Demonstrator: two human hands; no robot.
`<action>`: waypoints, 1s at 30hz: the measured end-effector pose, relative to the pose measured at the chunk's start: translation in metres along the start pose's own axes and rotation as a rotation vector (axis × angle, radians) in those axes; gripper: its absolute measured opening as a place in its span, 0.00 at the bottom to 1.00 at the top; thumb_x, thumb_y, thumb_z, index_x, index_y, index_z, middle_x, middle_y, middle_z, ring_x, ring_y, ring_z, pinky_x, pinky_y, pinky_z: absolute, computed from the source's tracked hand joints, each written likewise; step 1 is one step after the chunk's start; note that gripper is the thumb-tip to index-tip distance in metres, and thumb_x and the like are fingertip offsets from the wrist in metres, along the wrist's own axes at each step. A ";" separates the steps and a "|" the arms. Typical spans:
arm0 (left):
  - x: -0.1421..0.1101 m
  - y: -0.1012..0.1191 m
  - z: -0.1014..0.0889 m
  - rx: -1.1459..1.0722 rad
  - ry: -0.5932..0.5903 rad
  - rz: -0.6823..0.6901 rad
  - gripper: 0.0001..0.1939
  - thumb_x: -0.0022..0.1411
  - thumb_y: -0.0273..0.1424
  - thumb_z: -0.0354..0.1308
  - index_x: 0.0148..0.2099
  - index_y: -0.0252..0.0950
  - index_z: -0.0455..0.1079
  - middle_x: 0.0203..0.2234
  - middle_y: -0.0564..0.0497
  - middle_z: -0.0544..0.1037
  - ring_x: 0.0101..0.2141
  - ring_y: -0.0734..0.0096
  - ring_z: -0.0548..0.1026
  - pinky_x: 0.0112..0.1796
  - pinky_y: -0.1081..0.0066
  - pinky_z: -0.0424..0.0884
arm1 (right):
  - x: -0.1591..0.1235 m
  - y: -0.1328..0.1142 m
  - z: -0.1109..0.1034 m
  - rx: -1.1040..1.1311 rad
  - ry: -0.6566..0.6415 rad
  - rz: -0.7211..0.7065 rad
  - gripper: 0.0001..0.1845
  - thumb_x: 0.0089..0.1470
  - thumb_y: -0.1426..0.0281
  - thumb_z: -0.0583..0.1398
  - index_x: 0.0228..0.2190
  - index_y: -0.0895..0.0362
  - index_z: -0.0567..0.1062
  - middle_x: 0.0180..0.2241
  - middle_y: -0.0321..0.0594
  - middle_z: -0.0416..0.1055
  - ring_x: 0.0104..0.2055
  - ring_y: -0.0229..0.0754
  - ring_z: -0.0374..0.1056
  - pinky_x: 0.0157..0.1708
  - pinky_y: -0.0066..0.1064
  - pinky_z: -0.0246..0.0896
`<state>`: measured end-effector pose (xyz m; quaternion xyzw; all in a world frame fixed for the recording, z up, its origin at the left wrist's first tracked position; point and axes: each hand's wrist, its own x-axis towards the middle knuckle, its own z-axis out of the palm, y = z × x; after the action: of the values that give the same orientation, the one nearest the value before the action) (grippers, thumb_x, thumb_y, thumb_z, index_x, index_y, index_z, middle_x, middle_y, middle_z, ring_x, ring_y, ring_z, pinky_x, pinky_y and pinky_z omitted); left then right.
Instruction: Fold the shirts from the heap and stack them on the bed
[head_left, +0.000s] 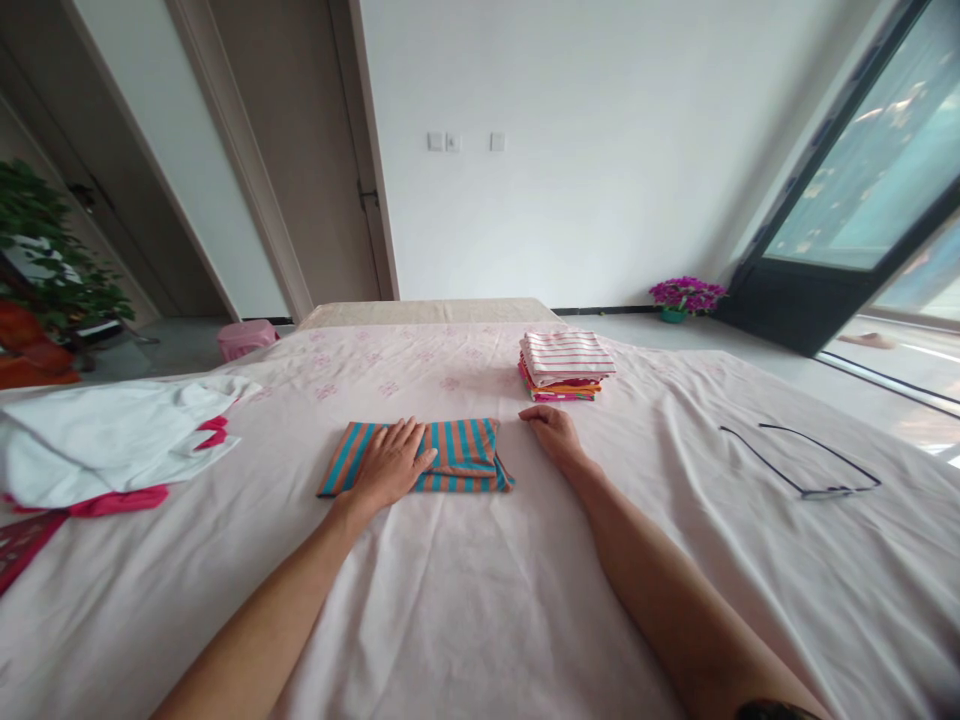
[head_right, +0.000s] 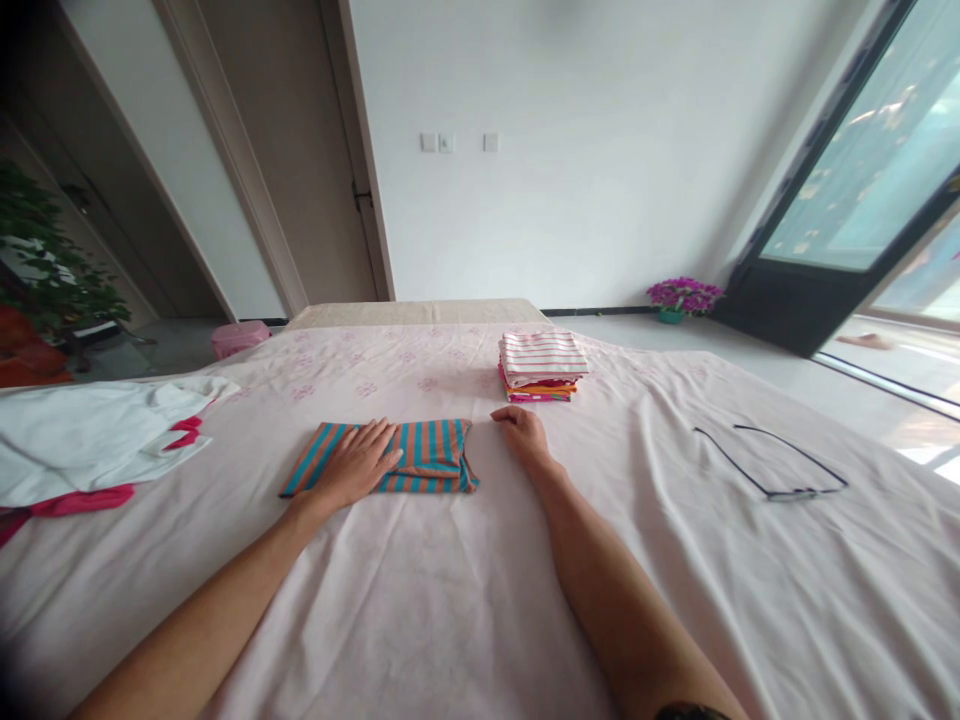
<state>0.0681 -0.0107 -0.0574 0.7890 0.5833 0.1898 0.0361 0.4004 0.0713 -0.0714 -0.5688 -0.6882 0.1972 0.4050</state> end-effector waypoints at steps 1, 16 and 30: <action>0.001 -0.002 -0.004 -0.029 0.025 -0.015 0.29 0.69 0.45 0.43 0.66 0.37 0.61 0.66 0.42 0.62 0.67 0.53 0.54 0.64 0.51 0.47 | 0.000 0.000 0.000 0.002 0.001 -0.004 0.19 0.48 0.75 0.54 0.36 0.52 0.81 0.38 0.35 0.80 0.44 0.43 0.74 0.49 0.33 0.65; -0.026 -0.097 -0.064 -0.726 -0.021 -0.725 0.32 0.49 0.44 0.66 0.52 0.30 0.70 0.42 0.39 0.81 0.44 0.52 0.79 0.41 0.63 0.75 | -0.024 -0.075 0.004 -0.288 -0.102 -0.418 0.21 0.62 0.70 0.55 0.55 0.52 0.72 0.56 0.44 0.70 0.59 0.48 0.64 0.60 0.42 0.56; -0.037 -0.061 -0.094 -1.183 -0.034 -0.627 0.32 0.44 0.42 0.71 0.50 0.33 0.72 0.37 0.44 0.83 0.35 0.60 0.81 0.36 0.67 0.75 | -0.069 -0.174 0.087 -0.525 -0.490 -0.728 0.12 0.60 0.74 0.55 0.44 0.59 0.74 0.47 0.48 0.73 0.52 0.48 0.66 0.53 0.38 0.58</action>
<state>-0.0282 -0.0409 0.0030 0.4323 0.5819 0.4459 0.5251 0.2257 -0.0252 -0.0189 -0.3118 -0.9428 -0.0086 0.1179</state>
